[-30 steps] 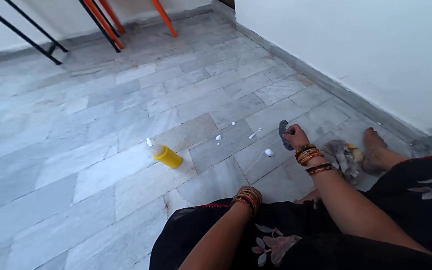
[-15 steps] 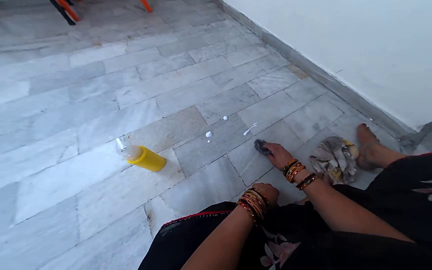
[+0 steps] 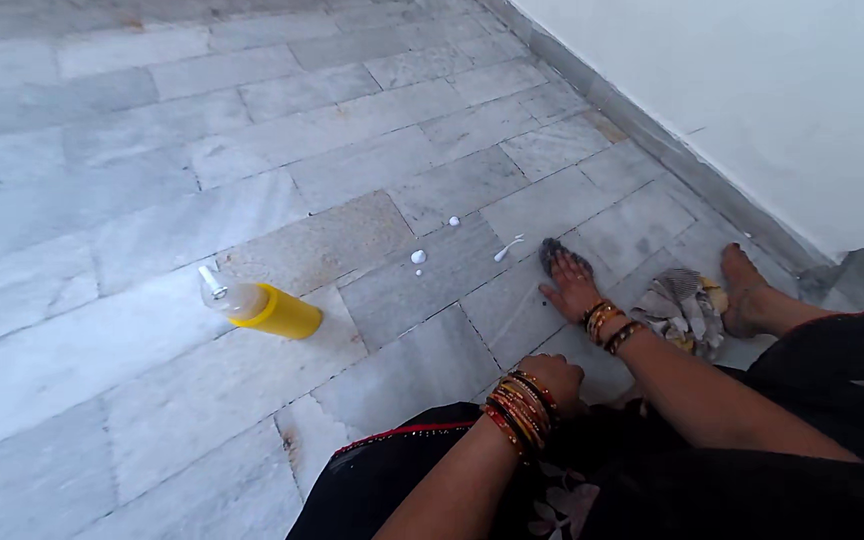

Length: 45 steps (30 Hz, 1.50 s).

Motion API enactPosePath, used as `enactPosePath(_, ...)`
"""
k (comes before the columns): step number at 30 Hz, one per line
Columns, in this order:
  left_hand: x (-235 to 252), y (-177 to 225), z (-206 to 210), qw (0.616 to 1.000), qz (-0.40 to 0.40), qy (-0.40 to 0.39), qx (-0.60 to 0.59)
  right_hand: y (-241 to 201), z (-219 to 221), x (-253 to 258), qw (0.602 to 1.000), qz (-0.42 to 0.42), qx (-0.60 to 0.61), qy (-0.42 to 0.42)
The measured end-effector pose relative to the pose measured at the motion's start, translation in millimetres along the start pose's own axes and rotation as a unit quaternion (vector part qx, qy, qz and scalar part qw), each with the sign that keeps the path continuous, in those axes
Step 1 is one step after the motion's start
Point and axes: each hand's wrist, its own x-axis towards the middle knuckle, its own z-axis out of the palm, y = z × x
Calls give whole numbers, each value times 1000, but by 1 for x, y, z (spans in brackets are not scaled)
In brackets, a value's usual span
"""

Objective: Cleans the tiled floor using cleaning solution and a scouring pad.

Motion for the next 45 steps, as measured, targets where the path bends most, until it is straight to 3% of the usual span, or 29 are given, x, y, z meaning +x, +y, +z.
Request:
enactPosePath(4, -7, 8, -1, 1000, 15, 9, -3, -26, -12, 24, 999, 36, 16, -14)
enactPosePath(9, -11, 10, -2, 1000, 10, -10, 13, -108, 0, 11, 990, -128, 1, -53)
enactPosePath(12, -12, 7, 2, 1000, 3, -15, 9, -114, 2, 9, 981, -184, -1, -67)
enactPosePath(18, -16, 7, -5, 1000, 24, 14, -13, -60, -9, 56, 1000, -3, 17, 6)
enactPosePath(21, -15, 6, -7, 999, 32, 19, -22, -66, -26, 88, 998, 57, 28, -16)
enactPosePath(23, -17, 5, -9, 999, 35, 18, -26, -88, -34, 107, 998, 52, 36, -28)
enactPosePath(25, -29, 9, -15, 1000, 20, 6, -17, -121, -37, 122, 998, 12, 39, -45)
enactPosePath(28, -69, 38, -41, 996, -79, -39, -13, -173, -32, 128, 992, -85, 64, -60)
enactPosePath(33, -49, 24, -16, 999, -12, -26, 28, -213, -14, 93, 962, -249, 45, -102)
enactPosePath(37, -35, 32, -5, 999, 5, -27, 22, -180, -9, 45, 945, -307, 21, -114)
enactPosePath(40, -19, 16, 2, 1000, 29, 7, -8, -117, 1, 9, 941, -324, 7, -97)
enactPosePath(45, -20, 8, -5, 999, 39, 29, -25, -13, 2, -13, 976, -212, -13, -36)
